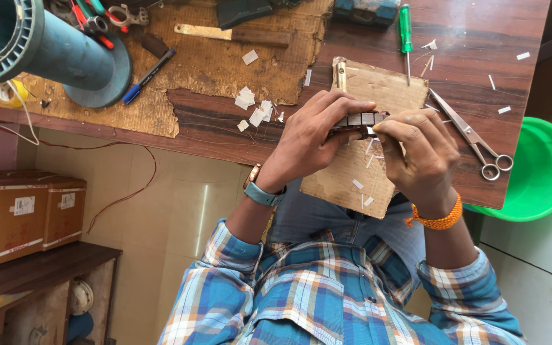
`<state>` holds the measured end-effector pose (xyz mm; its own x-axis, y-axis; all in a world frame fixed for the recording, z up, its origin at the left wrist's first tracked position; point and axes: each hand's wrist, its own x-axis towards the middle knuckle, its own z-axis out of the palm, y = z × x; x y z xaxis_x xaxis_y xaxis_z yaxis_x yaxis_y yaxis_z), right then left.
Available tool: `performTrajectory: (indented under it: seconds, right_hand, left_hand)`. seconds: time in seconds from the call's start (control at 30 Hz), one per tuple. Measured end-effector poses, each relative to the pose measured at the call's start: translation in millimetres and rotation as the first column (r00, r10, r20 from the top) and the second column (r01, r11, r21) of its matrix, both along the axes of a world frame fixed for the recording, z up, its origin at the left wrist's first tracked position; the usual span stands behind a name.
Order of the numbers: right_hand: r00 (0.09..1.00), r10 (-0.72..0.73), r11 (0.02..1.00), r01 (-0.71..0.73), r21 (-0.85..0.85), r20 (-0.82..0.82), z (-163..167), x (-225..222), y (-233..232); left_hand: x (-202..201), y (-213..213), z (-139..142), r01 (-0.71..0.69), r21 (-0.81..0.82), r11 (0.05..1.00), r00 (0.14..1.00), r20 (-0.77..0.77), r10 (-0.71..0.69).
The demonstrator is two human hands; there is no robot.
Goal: The person uses a screwdriver to adjust a circular electrical component with copper windings, then cuts small white insulating pieces with scissors and inserts them into slots on the component. The person repeats this process multiple times while seated at a cluttered workbench.
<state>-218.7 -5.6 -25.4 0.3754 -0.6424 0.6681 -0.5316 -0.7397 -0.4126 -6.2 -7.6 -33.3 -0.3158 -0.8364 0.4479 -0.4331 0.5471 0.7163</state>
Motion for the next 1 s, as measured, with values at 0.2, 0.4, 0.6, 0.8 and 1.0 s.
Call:
performTrajectory:
  seconds: [0.2,0.4,0.6,0.8,1.0]
  right_hand:
    - [0.999,0.035,0.994,-0.032,0.100,-0.026,17,-1,2]
    - [0.999,0.031,0.992,-0.025,0.124,-0.044,28,4,5]
    - [0.994,-0.103,0.982,0.106,0.157,-0.024,22,6,16]
    - [0.987,-0.156,0.983,0.159,0.096,-0.041,20,12,26]
    - [0.974,-0.175,0.969,0.197,0.151,-0.143,31,11,31]
  left_hand:
    - [-1,2,-1,-0.019,-0.012,1.000,1.000,-0.011,0.019]
    - [0,3,-6,-0.019,-0.034,0.999,0.999,-0.039,0.018]
    - [-2,1,-7,-0.016,-0.036,0.999,0.999,-0.033,0.015]
    - [-4,2,-6,-0.024,-0.027,0.999,0.999,-0.022,0.024]
    - [-10,4,-2,-0.062,-0.024,0.998,0.998,-0.006,0.062]
